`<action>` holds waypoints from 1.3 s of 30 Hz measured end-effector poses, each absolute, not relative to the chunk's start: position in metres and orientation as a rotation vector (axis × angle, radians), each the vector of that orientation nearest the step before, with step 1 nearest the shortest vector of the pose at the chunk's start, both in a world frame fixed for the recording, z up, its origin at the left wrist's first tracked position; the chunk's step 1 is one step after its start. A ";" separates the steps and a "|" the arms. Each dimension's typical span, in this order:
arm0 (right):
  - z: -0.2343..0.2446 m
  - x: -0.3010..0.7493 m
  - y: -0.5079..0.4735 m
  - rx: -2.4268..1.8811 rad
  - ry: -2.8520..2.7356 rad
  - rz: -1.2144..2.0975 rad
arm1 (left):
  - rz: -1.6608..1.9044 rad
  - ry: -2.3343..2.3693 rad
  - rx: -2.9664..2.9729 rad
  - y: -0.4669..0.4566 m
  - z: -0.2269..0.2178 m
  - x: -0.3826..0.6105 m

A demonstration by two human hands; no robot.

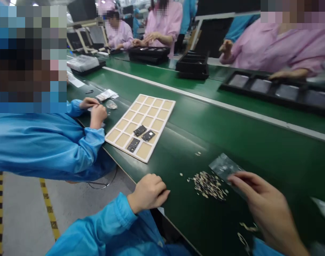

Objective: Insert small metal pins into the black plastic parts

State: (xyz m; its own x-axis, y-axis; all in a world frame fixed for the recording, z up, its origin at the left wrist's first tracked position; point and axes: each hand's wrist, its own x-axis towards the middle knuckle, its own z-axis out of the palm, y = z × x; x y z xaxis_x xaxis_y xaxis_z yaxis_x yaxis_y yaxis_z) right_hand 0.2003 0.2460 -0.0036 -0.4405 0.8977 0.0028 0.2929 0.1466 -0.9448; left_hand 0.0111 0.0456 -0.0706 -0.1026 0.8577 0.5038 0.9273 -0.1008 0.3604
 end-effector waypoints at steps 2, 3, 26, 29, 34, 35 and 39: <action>-0.010 0.199 0.232 -1.190 -1.751 1.398 | -1.222 -2.137 -2.051 0.050 -0.060 0.012; -0.013 0.197 0.226 -1.158 -1.725 1.462 | -1.367 -2.199 -2.039 0.053 -0.054 0.013; -0.010 0.192 0.191 -0.724 -2.111 1.480 | -1.817 -2.126 -2.004 0.102 -0.019 0.040; -0.010 0.193 0.190 -0.728 -2.121 1.404 | -1.426 -1.783 -2.030 0.097 -0.020 0.042; -0.010 0.193 0.185 -0.672 -2.160 1.224 | -1.245 -1.676 -2.040 0.092 -0.021 0.045; -0.011 0.194 0.184 -0.658 -2.179 1.170 | -1.243 -1.686 -2.040 0.091 -0.021 0.046; -0.013 0.194 0.180 -0.616 -2.284 0.882 | -1.238 -1.731 -2.077 0.091 -0.021 0.047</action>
